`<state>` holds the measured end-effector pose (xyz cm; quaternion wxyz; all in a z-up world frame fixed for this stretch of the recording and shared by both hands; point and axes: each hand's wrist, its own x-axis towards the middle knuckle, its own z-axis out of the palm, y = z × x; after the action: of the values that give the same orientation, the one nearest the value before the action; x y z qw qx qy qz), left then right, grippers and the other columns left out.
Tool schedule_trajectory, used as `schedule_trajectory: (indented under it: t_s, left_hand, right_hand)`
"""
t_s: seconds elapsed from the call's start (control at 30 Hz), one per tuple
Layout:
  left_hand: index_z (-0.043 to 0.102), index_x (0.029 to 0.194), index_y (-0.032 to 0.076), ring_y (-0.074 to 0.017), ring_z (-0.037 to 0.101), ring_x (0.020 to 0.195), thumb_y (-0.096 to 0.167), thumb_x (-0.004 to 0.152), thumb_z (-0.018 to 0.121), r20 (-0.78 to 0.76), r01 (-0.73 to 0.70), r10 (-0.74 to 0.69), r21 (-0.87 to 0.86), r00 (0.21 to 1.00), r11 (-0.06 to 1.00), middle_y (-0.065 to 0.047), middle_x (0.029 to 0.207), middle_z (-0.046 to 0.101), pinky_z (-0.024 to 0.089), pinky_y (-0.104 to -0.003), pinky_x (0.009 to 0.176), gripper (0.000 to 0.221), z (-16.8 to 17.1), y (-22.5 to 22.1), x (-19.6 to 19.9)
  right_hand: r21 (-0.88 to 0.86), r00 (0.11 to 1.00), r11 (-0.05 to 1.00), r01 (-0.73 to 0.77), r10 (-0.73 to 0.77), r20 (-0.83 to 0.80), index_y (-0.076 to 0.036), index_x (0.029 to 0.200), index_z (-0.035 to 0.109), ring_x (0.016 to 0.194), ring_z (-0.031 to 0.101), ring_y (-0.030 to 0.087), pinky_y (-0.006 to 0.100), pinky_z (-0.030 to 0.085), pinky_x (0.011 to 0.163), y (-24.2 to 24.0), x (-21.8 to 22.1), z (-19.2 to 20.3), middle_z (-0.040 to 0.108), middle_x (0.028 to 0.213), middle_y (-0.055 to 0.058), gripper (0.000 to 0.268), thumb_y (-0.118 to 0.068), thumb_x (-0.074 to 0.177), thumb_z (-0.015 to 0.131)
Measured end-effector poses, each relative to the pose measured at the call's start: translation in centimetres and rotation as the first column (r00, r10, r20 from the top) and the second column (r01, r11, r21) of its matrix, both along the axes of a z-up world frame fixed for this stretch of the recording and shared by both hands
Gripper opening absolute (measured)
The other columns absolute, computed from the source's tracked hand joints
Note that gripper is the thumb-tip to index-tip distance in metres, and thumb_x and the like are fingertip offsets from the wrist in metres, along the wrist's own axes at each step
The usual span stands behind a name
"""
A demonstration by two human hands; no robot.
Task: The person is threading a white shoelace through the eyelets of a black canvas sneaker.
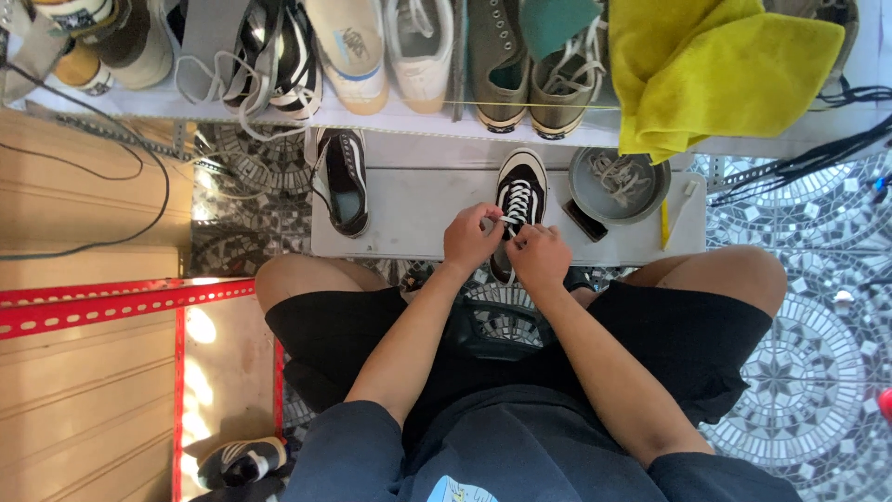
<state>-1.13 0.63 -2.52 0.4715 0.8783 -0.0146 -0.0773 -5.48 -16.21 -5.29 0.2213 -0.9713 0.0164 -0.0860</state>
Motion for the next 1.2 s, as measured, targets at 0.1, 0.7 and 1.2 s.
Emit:
schedule_trajectory:
  t_s: [0.1,0.7,1.2]
  left_hand:
    - [0.076,0.113,0.021,-0.0295,0.073,0.097,0.029,0.102,0.076,0.01,-0.011,0.012,-0.029,1.0,1.0,-0.004,0.108,0.081,0.063,-0.046,0.083,0.014,-0.3,0.1,0.0]
    - [0.067,0.132,0.023,-0.032,0.071,0.117,0.03,0.094,0.075,0.024,0.135,-0.136,0.04,0.99,0.99,-0.004,0.121,0.073,0.064,-0.051,0.095,0.04,-0.4,0.4,-0.8]
    - [0.049,0.161,0.026,-0.0384,0.072,0.128,0.028,0.108,0.061,-0.033,0.195,-0.195,0.297,0.98,0.935,-0.008,0.15,0.055,0.068,-0.056,0.096,0.055,-3.3,-0.8,-1.0]
  right_hand:
    - [0.073,0.992,0.997,0.036,-0.027,-0.126,-0.023,0.083,0.071,0.086,0.073,0.032,0.049,0.063,0.061,-0.5,0.0,-0.1,0.069,0.08,0.001,0.015,-0.027,0.092,0.083]
    - [0.283,0.748,0.935,0.215,0.029,-0.663,-0.019,0.106,0.092,0.096,0.081,0.042,0.048,0.06,0.076,-7.2,0.3,1.7,0.086,0.093,0.017,0.033,-0.049,0.096,0.084]
    - [0.326,0.606,0.931,0.165,0.165,-0.778,-0.012,0.107,0.094,0.095,0.079,0.049,0.054,0.061,0.079,-8.5,-0.6,0.9,0.085,0.097,0.028,0.036,-0.042,0.092,0.081]
